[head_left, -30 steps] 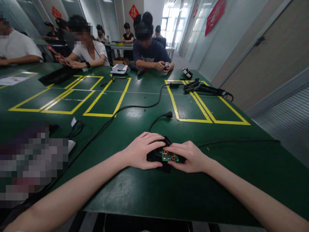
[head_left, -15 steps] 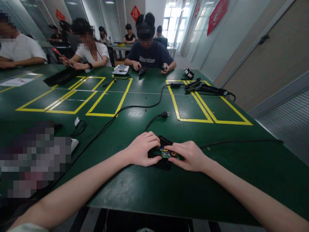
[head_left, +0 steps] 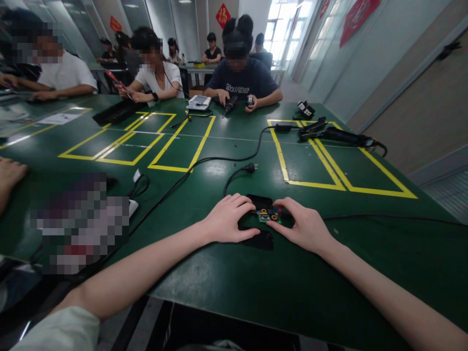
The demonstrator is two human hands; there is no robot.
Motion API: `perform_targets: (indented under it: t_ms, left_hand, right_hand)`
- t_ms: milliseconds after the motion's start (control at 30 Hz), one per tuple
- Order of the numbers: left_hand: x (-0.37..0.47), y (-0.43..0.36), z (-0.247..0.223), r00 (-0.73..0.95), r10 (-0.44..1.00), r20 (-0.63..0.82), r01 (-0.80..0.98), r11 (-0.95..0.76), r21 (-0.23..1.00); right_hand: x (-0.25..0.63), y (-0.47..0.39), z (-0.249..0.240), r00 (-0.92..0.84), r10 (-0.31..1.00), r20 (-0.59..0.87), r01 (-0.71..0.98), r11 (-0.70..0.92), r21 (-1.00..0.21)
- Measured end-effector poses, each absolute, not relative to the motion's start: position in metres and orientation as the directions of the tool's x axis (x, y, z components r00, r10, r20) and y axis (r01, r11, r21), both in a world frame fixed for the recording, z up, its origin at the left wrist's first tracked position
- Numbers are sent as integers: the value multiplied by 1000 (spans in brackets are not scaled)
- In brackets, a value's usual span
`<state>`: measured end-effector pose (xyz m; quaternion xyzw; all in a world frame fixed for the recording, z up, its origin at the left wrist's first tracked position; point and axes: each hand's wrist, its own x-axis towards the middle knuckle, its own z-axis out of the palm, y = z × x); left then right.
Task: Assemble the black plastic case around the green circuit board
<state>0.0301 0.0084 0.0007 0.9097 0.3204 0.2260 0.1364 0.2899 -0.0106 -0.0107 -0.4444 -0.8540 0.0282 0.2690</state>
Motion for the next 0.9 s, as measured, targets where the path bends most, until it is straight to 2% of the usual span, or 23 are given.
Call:
perform_targets:
  t_ms: [233,300,533,633,800,900]
  left_hand:
    - [23,15,-2,556,695,457,473,-716,513]
    - [20,18,-2,551,693,466,481,-719,501]
    - [10,24,3,688,609,396,515,-793,325]
    - [8,26,7,686,638,350,578,-770,269]
    - [5,30,13,662,734,151,709,-678,193]
    - [4,31,15,646,757,98,737,-652,177]
  right_hand:
    - [301,-5,-1,-544,702,460,704,680,-205]
    - [305,-3,-1,-549,692,469,693,691,-207]
    - [295,-9,-9,-648,646,403,586,761,-277]
    - [286,-12,-11,-636,660,400,569,751,-334]
    - [286,-13,-9,-587,703,402,577,711,-401]
    - [287,-12,-9,-585,713,388,575,701,-421]
